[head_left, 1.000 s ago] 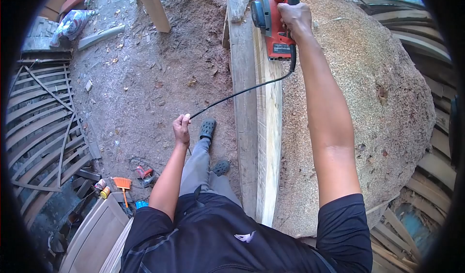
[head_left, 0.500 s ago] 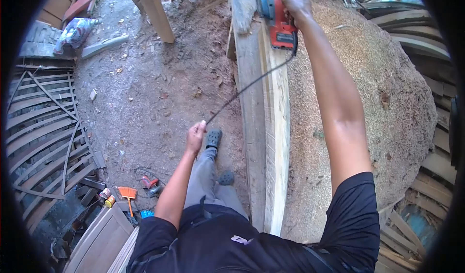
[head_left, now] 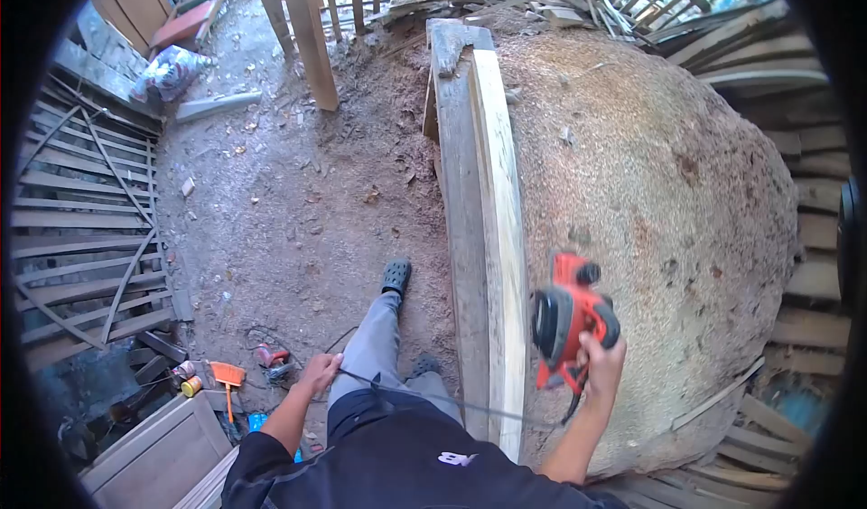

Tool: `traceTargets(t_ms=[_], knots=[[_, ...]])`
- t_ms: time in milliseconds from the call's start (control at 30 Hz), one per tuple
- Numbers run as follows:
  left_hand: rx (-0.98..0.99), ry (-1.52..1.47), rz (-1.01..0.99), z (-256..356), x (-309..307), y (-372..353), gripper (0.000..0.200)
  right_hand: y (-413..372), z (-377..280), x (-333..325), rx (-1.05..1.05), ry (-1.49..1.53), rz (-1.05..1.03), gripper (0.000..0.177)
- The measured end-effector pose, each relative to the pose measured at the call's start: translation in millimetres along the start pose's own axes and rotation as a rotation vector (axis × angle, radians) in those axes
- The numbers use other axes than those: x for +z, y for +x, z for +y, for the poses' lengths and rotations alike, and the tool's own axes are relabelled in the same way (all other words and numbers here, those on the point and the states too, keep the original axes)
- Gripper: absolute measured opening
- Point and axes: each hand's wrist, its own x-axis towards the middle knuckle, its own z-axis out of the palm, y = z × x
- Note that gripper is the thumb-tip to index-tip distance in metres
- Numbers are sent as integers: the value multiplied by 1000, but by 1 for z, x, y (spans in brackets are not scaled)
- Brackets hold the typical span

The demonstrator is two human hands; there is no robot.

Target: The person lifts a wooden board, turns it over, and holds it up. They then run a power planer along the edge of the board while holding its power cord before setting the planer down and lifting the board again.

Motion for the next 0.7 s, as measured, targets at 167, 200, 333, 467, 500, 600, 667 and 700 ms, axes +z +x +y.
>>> traceTargets(t_ms=[167,200,333,467,500,600,667,700], knots=[[-49,93,87,-41,54,-124,58,-152,99,-129,95,23,156,32],[-19,63,153,-53,72,-145,55,-176,123,-150,121,34,264,34],[70,11,221,-57,114,-219,47,-260,189,-231,136,168,265,35],[162,44,302,-65,142,-280,44,-326,238,-285,135,225,292,34],[189,-32,331,-60,148,-298,44,-339,251,-293,120,237,316,31],[264,62,377,-126,183,-322,43,-378,287,-319,60,249,350,25],[252,84,424,-149,211,-355,43,-410,315,-334,15,247,368,18],[229,76,468,-166,227,-375,42,-429,323,-339,-12,251,407,15]])
